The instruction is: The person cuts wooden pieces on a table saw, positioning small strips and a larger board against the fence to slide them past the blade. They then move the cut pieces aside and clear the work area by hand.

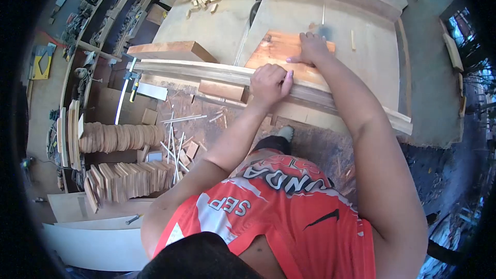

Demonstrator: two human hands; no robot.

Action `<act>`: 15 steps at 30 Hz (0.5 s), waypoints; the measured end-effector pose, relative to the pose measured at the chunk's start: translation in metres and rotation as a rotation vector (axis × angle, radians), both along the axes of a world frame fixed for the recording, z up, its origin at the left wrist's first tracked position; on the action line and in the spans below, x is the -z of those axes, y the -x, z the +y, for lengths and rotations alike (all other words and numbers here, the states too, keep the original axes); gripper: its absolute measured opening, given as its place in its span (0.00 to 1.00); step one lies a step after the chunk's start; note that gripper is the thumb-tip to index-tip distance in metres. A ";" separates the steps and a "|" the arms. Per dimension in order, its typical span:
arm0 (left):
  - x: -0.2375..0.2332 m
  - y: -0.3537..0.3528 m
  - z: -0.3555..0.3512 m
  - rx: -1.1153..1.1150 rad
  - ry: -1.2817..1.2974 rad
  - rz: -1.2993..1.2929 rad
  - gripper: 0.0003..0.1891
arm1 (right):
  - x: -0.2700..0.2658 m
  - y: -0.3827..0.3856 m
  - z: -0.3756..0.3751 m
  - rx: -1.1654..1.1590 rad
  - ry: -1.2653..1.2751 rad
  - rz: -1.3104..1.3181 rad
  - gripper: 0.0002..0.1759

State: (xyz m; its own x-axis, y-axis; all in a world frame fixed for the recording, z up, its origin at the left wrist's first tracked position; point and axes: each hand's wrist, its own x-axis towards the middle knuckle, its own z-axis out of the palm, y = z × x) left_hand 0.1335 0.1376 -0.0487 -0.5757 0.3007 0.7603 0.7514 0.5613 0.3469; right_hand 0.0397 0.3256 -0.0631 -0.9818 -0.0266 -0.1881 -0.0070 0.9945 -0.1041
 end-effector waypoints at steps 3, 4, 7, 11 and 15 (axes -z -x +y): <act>0.005 0.003 0.000 -0.002 -0.019 0.035 0.11 | -0.002 -0.003 -0.002 0.016 0.000 0.011 0.65; 0.003 0.003 0.000 -0.002 -0.042 0.075 0.12 | -0.005 0.000 -0.002 0.015 -0.007 0.017 0.65; -0.005 -0.004 -0.005 0.009 -0.055 0.095 0.11 | -0.011 -0.003 -0.005 0.034 -0.026 -0.007 0.65; -0.011 -0.013 -0.009 0.030 -0.076 0.105 0.11 | -0.013 -0.012 -0.005 0.059 -0.022 0.025 0.66; -0.010 -0.015 -0.013 0.036 -0.049 0.105 0.10 | -0.010 -0.014 -0.005 0.085 -0.042 0.049 0.66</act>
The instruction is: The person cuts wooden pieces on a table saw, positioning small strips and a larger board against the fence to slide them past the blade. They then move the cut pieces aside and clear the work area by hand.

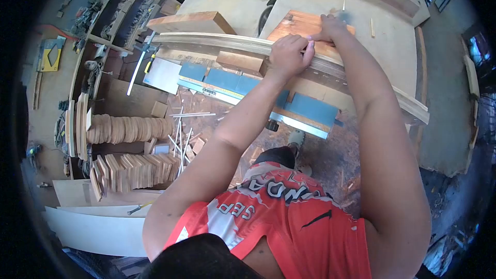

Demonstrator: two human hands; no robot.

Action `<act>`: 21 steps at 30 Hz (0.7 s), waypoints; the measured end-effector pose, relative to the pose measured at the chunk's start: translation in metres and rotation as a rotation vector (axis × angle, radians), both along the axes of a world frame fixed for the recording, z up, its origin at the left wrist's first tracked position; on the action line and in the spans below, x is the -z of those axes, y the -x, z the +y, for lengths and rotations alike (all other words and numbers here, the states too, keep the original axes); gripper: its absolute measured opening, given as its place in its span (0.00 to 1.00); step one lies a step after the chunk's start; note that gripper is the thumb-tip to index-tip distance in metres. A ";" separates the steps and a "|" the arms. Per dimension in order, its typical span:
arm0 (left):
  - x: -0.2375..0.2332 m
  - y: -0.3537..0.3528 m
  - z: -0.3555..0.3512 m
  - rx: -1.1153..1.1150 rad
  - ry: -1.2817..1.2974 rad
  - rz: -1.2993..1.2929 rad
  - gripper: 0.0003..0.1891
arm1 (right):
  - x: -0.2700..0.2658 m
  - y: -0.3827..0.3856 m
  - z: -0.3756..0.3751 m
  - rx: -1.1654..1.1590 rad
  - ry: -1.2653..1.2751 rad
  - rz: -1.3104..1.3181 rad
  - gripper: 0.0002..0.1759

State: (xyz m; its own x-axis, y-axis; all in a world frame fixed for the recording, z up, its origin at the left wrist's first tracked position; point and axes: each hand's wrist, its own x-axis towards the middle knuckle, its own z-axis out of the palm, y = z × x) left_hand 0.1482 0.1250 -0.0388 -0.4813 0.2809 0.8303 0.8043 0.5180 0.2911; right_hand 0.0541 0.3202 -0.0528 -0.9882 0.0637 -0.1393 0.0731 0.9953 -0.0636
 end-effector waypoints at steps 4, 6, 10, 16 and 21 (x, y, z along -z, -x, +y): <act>-0.001 -0.004 -0.002 0.012 -0.023 -0.006 0.09 | 0.005 0.000 0.003 0.027 -0.022 0.054 0.64; 0.000 -0.004 -0.002 0.014 -0.010 -0.006 0.09 | 0.005 0.001 0.005 0.034 -0.016 0.052 0.62; 0.007 0.000 -0.003 0.009 0.008 -0.043 0.11 | 0.004 0.003 0.004 0.050 -0.042 0.035 0.57; 0.001 -0.001 -0.005 -0.010 0.155 -0.262 0.17 | 0.041 0.024 0.031 -0.002 -0.059 0.164 0.49; -0.001 -0.003 -0.008 0.019 0.256 -0.461 0.17 | 0.044 0.024 0.031 -0.041 -0.045 0.187 0.45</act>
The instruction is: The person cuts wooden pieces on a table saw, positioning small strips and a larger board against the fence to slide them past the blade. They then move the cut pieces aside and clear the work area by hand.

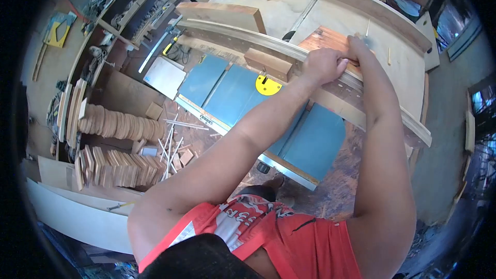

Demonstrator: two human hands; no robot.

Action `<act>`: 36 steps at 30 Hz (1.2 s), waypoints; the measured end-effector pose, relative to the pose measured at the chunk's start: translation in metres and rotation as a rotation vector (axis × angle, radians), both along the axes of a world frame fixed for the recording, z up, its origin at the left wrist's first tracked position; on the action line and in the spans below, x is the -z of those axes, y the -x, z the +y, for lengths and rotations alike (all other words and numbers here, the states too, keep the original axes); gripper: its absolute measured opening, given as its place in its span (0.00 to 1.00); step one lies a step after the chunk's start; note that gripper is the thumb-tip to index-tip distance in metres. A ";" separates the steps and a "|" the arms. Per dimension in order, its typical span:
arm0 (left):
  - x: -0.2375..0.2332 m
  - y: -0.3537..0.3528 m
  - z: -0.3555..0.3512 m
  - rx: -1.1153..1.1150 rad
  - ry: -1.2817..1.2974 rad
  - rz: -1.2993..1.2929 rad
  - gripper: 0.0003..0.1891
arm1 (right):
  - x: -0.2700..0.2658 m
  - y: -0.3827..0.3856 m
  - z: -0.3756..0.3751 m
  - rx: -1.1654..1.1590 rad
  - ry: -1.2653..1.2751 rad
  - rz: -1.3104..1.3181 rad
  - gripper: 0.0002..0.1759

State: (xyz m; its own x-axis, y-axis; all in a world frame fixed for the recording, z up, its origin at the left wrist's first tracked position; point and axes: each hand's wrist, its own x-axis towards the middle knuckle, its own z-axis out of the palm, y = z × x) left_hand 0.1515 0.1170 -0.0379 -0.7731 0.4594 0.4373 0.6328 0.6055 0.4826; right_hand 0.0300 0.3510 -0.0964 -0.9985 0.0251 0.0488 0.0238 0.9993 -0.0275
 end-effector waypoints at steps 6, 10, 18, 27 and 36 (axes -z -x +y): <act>0.015 0.010 0.007 -0.028 -0.023 -0.029 0.17 | 0.003 0.018 0.002 -0.012 -0.011 -0.081 0.50; 0.015 0.013 0.011 -0.035 -0.030 -0.068 0.17 | 0.015 0.025 0.004 -0.112 -0.023 0.041 0.37; 0.000 0.008 0.017 -0.123 -0.009 -0.158 0.14 | -0.001 0.020 -0.003 -0.268 -0.049 -0.051 0.47; 0.254 -0.102 -0.157 -0.832 -0.469 -0.629 0.12 | -0.036 -0.005 -0.019 -0.198 0.002 -0.250 0.57; 0.290 0.077 -0.208 -0.814 -1.747 -0.998 0.50 | -0.030 -0.003 -0.011 -0.179 0.058 -0.120 0.55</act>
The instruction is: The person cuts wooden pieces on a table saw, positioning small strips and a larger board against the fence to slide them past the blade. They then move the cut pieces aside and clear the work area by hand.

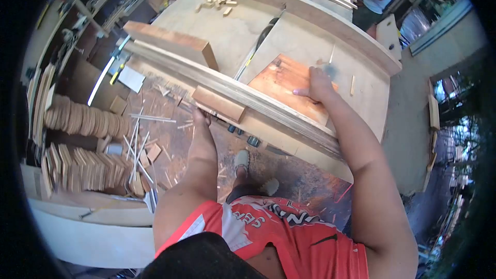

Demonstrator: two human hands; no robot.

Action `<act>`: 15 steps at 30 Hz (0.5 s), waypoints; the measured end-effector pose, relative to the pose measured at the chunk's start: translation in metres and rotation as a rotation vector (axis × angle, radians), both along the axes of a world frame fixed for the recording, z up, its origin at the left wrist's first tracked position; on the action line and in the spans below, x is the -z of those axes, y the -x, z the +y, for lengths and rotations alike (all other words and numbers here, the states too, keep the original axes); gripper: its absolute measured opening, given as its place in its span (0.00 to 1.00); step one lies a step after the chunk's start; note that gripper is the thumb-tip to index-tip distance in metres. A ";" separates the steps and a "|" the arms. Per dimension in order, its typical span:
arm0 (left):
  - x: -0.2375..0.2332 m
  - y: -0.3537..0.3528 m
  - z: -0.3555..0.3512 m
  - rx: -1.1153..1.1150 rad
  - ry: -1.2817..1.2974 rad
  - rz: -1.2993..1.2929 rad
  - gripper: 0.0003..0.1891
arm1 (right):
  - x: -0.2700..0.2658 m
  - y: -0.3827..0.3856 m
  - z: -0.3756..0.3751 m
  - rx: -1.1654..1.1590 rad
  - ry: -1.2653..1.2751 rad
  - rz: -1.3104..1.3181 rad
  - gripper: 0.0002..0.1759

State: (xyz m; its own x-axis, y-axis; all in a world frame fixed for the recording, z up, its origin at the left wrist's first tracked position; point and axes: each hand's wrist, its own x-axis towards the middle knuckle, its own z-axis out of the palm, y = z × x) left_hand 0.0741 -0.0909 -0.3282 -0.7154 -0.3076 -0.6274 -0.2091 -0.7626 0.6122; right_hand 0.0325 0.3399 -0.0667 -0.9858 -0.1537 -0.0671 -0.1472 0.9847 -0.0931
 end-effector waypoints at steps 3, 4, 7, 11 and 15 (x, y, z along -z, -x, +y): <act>0.001 -0.038 -0.019 0.237 0.294 -0.140 0.46 | -0.003 0.001 -0.005 0.007 0.009 0.000 0.58; -0.008 -0.049 -0.024 0.465 0.485 -0.227 0.38 | -0.004 0.000 -0.003 0.016 0.001 -0.027 0.60; 0.045 -0.095 -0.036 0.944 0.928 0.111 0.18 | -0.013 0.012 0.009 0.021 0.152 -0.149 0.55; -0.104 -0.137 0.010 1.535 0.845 0.421 0.19 | -0.017 0.060 0.025 0.124 0.246 -0.400 0.51; -0.251 -0.120 0.057 1.611 0.635 0.688 0.14 | -0.015 0.078 0.029 0.097 0.099 -0.387 0.50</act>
